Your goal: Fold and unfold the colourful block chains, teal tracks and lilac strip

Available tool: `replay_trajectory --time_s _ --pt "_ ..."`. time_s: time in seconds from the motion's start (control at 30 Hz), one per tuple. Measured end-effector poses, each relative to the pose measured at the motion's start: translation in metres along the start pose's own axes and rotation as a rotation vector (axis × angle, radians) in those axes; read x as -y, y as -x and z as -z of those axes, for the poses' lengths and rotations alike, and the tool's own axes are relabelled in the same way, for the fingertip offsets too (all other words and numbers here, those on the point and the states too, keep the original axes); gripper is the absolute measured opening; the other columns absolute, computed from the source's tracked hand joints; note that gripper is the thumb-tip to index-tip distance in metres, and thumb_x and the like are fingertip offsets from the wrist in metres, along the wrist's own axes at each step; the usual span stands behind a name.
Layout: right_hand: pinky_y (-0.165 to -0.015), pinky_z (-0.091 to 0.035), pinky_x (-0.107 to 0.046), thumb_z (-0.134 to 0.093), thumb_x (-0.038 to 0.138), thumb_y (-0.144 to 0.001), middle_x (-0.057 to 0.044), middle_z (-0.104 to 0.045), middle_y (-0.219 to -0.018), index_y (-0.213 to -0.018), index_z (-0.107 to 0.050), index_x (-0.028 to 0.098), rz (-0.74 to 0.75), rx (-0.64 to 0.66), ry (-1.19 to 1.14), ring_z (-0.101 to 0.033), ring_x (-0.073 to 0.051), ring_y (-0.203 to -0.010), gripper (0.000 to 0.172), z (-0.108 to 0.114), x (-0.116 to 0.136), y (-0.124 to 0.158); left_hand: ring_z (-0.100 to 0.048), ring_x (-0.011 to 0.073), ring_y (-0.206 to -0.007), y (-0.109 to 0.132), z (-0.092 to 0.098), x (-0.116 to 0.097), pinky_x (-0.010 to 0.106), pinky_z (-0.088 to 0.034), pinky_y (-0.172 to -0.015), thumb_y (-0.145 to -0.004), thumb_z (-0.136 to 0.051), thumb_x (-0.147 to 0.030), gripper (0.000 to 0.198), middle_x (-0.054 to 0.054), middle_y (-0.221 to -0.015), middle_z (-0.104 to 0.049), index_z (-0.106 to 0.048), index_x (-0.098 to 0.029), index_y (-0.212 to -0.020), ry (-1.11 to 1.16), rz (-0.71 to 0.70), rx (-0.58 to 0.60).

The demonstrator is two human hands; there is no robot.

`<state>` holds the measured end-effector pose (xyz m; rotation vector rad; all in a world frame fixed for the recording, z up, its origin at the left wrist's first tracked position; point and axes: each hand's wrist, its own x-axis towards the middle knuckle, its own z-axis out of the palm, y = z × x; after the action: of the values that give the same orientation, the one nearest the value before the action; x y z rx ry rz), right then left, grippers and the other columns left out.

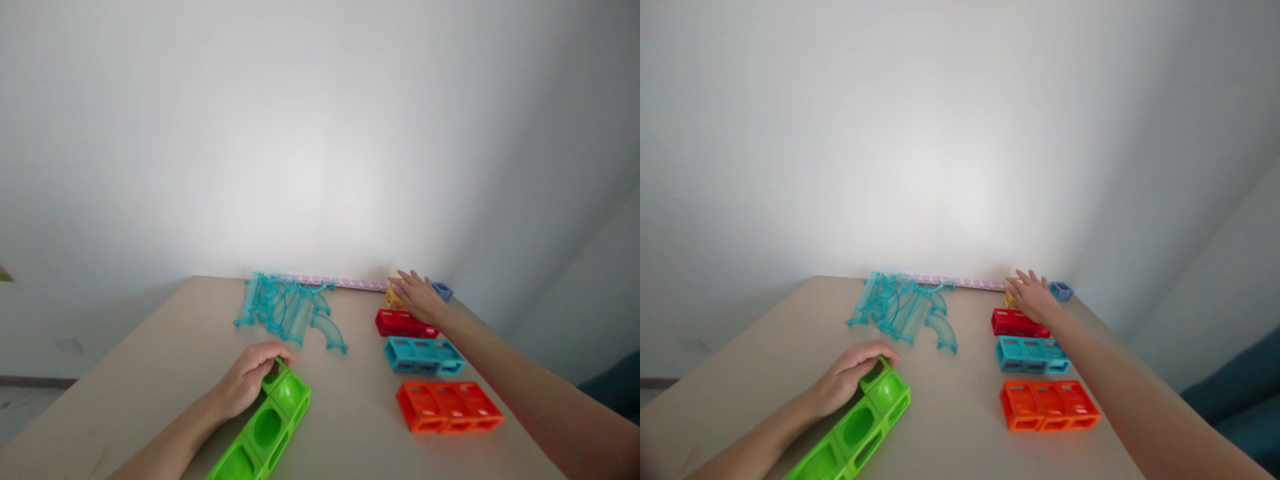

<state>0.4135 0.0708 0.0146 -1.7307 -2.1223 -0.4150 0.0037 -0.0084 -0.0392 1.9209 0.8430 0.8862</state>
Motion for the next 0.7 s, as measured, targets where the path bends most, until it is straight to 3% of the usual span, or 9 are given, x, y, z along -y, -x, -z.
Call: replay_trajectory --time_s 0.07,0.17,0.27,0.33,0.43,0.57,0.7 --pt "-0.103 -0.028 -0.062 -0.038 0.032 -0.093 -0.017 -0.053 -0.132 -0.121 -0.057 0.019 -0.009 -0.085 -0.024 -0.043 -0.036 -0.126 0.036 0.010 0.035 0.008 -0.059 0.0212 -0.085 0.000 0.000 0.002 0.029 -0.042 -0.079 -0.084 -0.041 -0.019 0.033 0.006 -0.088 -0.068 -0.073 -0.019 -0.093 -0.017 0.010 -0.021" --pt "-0.099 -0.040 -0.041 -0.039 0.031 -0.093 -0.013 -0.059 -0.120 -0.117 -0.055 0.020 0.064 -0.145 -0.126 -0.053 -0.026 -0.114 0.031 0.020 0.114 0.038 -0.060 0.0228 -0.090 -0.001 0.000 0.002 0.031 -0.042 -0.083 -0.080 -0.044 -0.017 0.032 0.005 -0.090 -0.069 -0.073 -0.020 -0.092 -0.028 0.043 -0.060" --pt "-0.081 -0.047 -0.035 -0.045 0.030 -0.092 -0.009 -0.063 -0.098 -0.108 -0.056 0.022 0.176 -0.025 -0.484 -0.059 -0.023 -0.092 0.022 0.017 0.192 0.078 -0.061 0.0233 -0.093 -0.001 0.002 0.000 0.031 -0.042 -0.085 -0.080 -0.047 -0.017 0.029 0.004 -0.092 -0.071 -0.073 -0.020 -0.091 -0.065 0.075 -0.099" --pt "-0.076 -0.046 -0.034 -0.050 0.031 -0.089 -0.008 -0.063 -0.094 -0.109 -0.056 0.021 0.166 0.049 -0.632 -0.059 -0.023 -0.086 0.023 0.008 0.226 0.096 -0.062 0.0233 -0.091 -0.001 0.002 -0.002 0.031 -0.042 -0.084 -0.082 -0.048 -0.020 0.026 0.005 -0.090 -0.071 -0.073 -0.020 -0.088 -0.096 0.084 -0.128" --pt "-0.068 -0.044 -0.031 -0.052 0.029 -0.089 -0.005 -0.060 -0.088 -0.108 -0.057 0.020 0.130 0.132 -0.793 -0.057 -0.018 -0.075 0.022 -0.004 0.241 0.101 -0.064 0.0234 -0.087 -0.002 0.002 -0.006 0.032 -0.044 -0.082 -0.083 -0.052 -0.024 0.022 0.005 -0.087 -0.072 -0.073 -0.019 -0.083 -0.109 0.091 -0.169" --pt "-0.062 -0.038 -0.028 -0.050 0.033 -0.091 -0.001 -0.055 -0.076 -0.080 -0.059 0.019 0.128 0.220 -0.825 -0.052 -0.015 -0.070 0.020 -0.009 0.230 0.091 -0.064 0.0226 -0.082 -0.005 0.001 -0.004 0.030 -0.045 -0.077 -0.079 -0.060 -0.027 0.017 0.006 -0.084 -0.073 -0.074 -0.018 -0.081 -0.062 0.136 -0.169" --pt "-0.062 -0.038 -0.027 -0.054 0.027 -0.088 0.000 -0.055 -0.077 -0.074 -0.056 0.019 0.030 0.209 -0.900 -0.050 -0.014 -0.070 0.016 -0.013 0.223 0.089 -0.062 0.0185 -0.065 -0.007 0.000 0.003 0.026 -0.044 -0.060 -0.075 -0.068 -0.037 0.025 0.006 -0.074 -0.072 -0.073 -0.015 -0.087 0.199 0.248 -0.187"
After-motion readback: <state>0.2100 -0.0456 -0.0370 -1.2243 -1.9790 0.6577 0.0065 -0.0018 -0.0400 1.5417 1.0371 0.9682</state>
